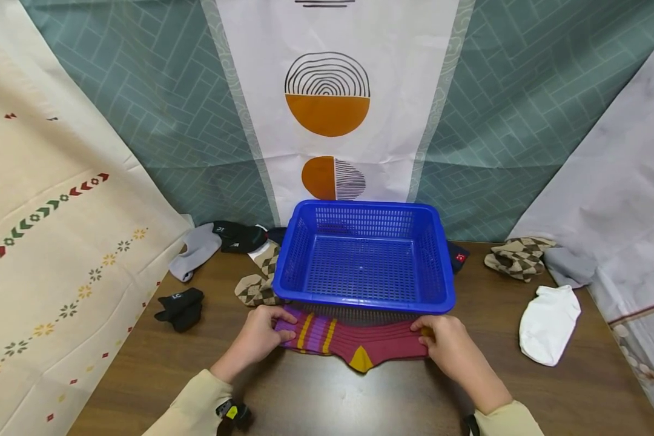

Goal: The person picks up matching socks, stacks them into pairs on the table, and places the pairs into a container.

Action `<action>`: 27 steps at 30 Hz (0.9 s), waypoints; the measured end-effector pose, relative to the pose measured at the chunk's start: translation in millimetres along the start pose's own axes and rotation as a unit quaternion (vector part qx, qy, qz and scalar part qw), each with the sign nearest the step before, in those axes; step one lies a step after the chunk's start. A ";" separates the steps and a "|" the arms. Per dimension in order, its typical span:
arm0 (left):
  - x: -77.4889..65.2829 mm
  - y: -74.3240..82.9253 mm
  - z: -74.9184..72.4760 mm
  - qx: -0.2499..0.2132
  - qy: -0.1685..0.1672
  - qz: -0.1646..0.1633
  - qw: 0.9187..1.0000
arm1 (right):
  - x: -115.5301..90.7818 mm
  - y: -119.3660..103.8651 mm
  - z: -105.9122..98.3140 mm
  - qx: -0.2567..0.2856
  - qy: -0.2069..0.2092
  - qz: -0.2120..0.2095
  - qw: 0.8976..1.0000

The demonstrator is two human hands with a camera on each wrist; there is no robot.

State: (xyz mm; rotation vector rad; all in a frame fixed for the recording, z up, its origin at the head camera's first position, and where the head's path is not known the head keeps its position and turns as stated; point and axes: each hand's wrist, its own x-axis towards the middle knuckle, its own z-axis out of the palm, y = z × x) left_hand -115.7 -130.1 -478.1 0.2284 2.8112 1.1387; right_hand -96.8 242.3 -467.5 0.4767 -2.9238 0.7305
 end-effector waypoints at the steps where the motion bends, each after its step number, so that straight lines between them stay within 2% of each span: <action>1: 0.5 0.0 0.2 0.001 -0.002 -0.001 1.000 | -0.3 1.2 0.1 0.001 -0.003 0.005 1.000; 10: 2.6 0.6 0.9 0.019 -0.008 0.002 1.000 | -3.6 8.2 -0.4 -0.013 -0.007 0.027 1.000; 13: 0.1 2.5 -1.5 0.040 0.008 0.004 0.999 | -5.1 4.4 -4.9 -0.017 -0.008 0.030 0.999; 16: -4.0 7.9 -5.7 0.075 0.039 0.008 0.996 | -7.5 -2.2 -11.5 -0.017 -0.003 0.038 0.999; 20: -7.5 20.3 -8.6 0.103 0.071 0.021 0.992 | -11.0 -11.4 -18.3 -0.027 0.022 0.053 0.998; 23: -7.2 29.7 -7.5 0.103 0.060 0.036 0.992 | -13.4 -17.7 -17.4 -0.041 0.045 0.047 0.997; 27: -5.0 34.7 -2.9 0.107 0.030 0.039 0.993 | -14.0 -25.3 -7.7 -0.049 0.049 0.010 0.998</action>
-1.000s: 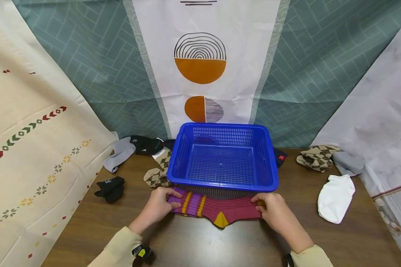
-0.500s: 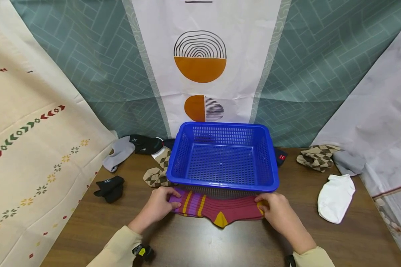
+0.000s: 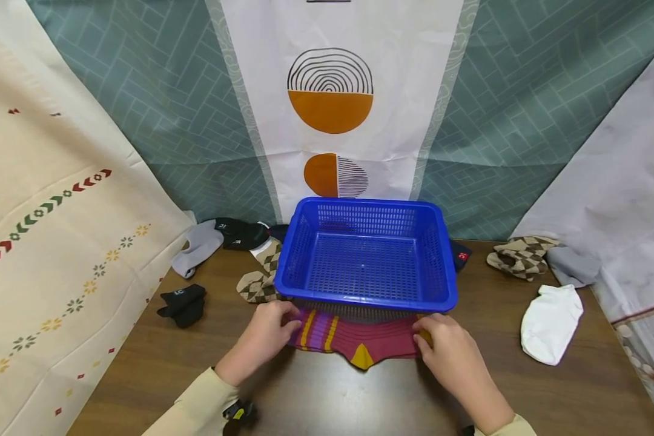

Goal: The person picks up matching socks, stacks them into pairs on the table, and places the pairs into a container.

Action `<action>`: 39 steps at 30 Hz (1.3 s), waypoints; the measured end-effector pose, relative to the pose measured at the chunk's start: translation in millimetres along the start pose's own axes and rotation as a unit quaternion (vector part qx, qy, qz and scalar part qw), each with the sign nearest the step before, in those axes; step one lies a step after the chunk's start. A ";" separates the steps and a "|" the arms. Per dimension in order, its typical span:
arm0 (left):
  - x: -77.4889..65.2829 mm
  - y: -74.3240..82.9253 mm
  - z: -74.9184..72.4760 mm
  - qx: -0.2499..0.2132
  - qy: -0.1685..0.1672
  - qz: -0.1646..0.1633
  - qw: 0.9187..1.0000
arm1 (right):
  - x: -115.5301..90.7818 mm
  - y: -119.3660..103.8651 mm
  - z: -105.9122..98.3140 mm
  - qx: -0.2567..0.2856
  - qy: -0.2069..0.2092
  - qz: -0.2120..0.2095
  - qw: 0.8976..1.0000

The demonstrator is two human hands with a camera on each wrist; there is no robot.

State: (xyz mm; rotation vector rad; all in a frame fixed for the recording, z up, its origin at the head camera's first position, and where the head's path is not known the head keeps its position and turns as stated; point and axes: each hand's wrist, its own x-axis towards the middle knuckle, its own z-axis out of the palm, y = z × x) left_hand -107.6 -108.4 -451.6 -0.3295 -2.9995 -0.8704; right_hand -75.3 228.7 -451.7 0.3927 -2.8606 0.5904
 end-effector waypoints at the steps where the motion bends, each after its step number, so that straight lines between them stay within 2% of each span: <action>1: 0.8 -0.2 1.8 0.005 -0.004 -0.001 1.000 | 0.2 -1.7 2.4 0.000 -0.002 -0.009 1.000; 6: 3.4 -4.3 9.8 0.014 -0.021 -0.017 1.000 | 4.0 -1.7 11.5 -0.004 -0.028 -0.022 0.999; 11: 5.6 -5.5 14.0 0.025 -0.035 -0.034 0.998 | 5.7 9.1 16.6 -0.012 -0.044 -0.001 0.999; 16: 6.0 -6.8 16.7 0.038 -0.032 -0.037 0.998 | 5.5 16.0 18.2 0.003 -0.054 0.019 0.998; 24: 1.0 -7.6 13.0 0.062 -0.031 -0.021 0.997 | 1.9 17.8 10.1 0.044 -0.093 0.072 0.992; 27: -0.9 -8.2 9.6 0.064 -0.033 -0.027 0.997 | 1.4 16.4 8.0 0.061 -0.114 0.089 0.988; 30: -0.5 -9.4 6.6 0.061 -0.023 -0.048 0.997 | 1.9 15.5 7.3 0.073 -0.127 0.102 0.984; 34: 1.6 -12.4 3.8 0.063 -0.003 -0.089 0.994 | 1.8 16.7 7.3 0.066 -0.110 0.109 0.986; 39: 3.2 -14.6 3.6 0.042 -0.017 -0.133 0.990 | 1.0 20.1 6.3 0.030 -0.055 0.116 0.991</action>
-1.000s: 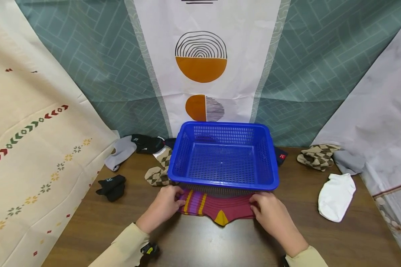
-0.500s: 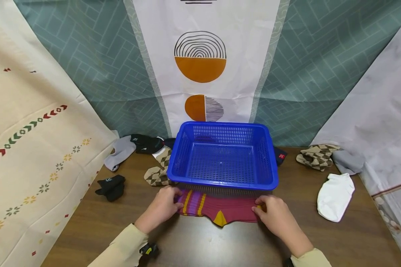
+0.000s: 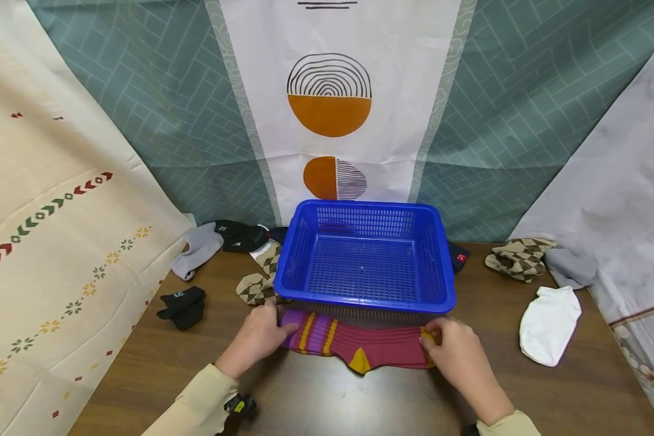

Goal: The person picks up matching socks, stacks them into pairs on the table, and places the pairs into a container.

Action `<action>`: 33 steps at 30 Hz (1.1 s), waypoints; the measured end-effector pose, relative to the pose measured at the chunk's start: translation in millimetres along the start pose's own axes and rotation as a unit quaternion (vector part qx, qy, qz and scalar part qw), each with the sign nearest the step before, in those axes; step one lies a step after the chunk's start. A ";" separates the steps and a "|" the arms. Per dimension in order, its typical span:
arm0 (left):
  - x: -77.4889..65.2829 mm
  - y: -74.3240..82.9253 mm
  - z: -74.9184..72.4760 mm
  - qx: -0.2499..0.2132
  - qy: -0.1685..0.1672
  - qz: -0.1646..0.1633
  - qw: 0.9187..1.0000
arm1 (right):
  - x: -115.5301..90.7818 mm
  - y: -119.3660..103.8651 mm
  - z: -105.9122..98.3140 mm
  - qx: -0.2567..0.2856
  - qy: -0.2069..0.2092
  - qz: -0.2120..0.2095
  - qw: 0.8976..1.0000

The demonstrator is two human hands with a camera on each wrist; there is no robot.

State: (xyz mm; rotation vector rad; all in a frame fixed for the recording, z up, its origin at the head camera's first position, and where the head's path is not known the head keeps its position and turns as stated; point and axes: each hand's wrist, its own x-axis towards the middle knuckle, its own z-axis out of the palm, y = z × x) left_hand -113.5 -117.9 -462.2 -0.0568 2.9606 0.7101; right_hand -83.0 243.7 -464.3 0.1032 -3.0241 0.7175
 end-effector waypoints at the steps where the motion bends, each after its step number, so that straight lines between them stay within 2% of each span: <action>1: 0.5 0.4 0.7 -0.005 -0.007 -0.005 1.000 | 0.0 1.0 -0.2 -0.005 0.007 0.002 1.000; 5: 2.2 2.7 2.6 -0.008 -0.021 -0.009 1.000 | -1.1 4.2 -0.5 -0.025 0.011 0.014 1.000; 15: 8.2 6.6 7.1 0.032 -0.023 0.002 0.999 | -2.6 6.5 -0.4 -0.040 -0.036 0.034 0.998; 20: 11.4 10.1 8.2 0.043 -0.038 0.001 0.998 | 0.6 4.6 -1.5 -0.031 -0.068 0.045 0.996; 26: 14.8 10.4 8.4 0.040 -0.056 0.001 0.998 | 3.6 2.3 0.4 -0.012 -0.091 0.049 0.995; 33: 14.7 9.6 13.2 0.009 -0.077 0.017 0.997 | 1.9 1.8 5.3 0.000 -0.087 0.040 0.995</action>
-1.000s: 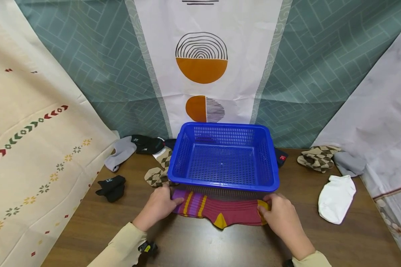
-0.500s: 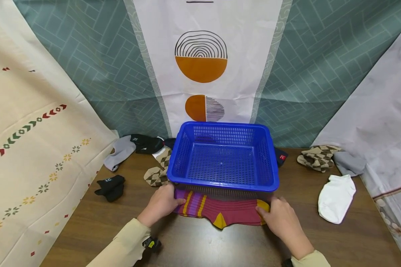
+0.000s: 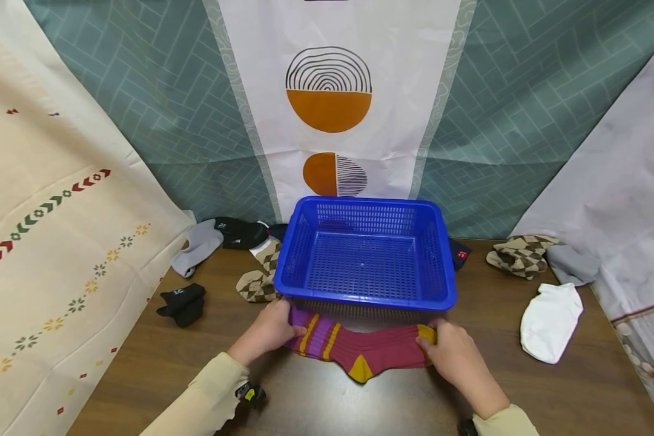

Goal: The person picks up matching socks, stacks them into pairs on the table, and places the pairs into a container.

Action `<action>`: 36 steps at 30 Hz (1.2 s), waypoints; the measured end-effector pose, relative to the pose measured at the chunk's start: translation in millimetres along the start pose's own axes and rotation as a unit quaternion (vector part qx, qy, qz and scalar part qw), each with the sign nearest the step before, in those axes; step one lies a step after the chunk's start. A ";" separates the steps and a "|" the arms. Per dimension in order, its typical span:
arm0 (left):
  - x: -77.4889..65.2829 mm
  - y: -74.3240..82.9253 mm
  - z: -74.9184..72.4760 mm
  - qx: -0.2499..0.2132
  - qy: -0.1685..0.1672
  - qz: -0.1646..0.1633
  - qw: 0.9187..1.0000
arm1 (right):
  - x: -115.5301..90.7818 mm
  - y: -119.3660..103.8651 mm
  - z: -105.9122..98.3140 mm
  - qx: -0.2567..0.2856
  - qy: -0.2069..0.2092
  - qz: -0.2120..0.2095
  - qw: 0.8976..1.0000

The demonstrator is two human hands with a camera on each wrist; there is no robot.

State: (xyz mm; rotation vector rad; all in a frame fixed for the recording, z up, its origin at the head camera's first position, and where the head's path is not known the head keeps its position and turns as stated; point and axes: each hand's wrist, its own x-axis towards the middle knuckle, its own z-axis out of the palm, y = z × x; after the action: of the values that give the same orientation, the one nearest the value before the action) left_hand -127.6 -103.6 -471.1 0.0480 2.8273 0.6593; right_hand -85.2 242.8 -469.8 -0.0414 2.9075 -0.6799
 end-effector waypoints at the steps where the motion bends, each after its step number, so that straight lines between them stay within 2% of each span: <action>1: -0.3 0.3 0.3 0.000 -0.002 0.005 1.000 | -0.5 -0.2 0.2 0.003 0.004 -0.005 1.000; 4: -1.9 -0.4 1.4 0.004 -0.001 0.034 0.999 | -2.1 -1.8 1.5 0.008 0.015 -0.018 1.000; 7: -4.4 -2.8 2.3 0.003 0.005 0.082 0.997 | -4.2 -2.0 1.8 0.022 0.028 -0.048 0.998; 11: -7.4 -8.3 4.9 -0.003 0.018 0.154 0.988 | -8.4 -1.2 -0.7 0.035 0.042 -0.105 0.993; 15: -9.3 -13.2 6.7 -0.036 0.019 0.197 0.980 | -13.7 0.5 -5.5 0.029 0.042 -0.165 0.985; 21: -14.9 -10.4 -3.4 -0.100 0.010 0.215 0.971 | -22.3 0.9 -13.7 0.016 0.047 -0.250 0.967; 25: -20.9 -9.6 -13.2 -0.115 -0.030 0.215 0.969 | -28.5 -4.1 -21.9 0.014 0.044 -0.285 0.957; 29: -28.3 -10.3 -22.2 -0.135 -0.070 0.226 0.962 | -34.6 -9.3 -33.9 0.019 0.019 -0.279 0.960; 33: -34.0 -8.3 -32.4 -0.157 -0.084 0.244 0.953 | -37.6 -13.6 -43.9 0.031 -0.009 -0.261 0.965; 36: -36.4 -5.1 -39.9 -0.152 -0.086 0.248 0.953 | -39.2 -16.5 -48.8 0.024 -0.010 -0.244 0.969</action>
State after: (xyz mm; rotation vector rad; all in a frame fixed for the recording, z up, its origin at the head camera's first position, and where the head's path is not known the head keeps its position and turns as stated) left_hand -101.6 -128.5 -430.5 0.7413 2.5184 1.1239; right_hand -54.2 251.9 -413.7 -0.7743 2.8716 -0.8071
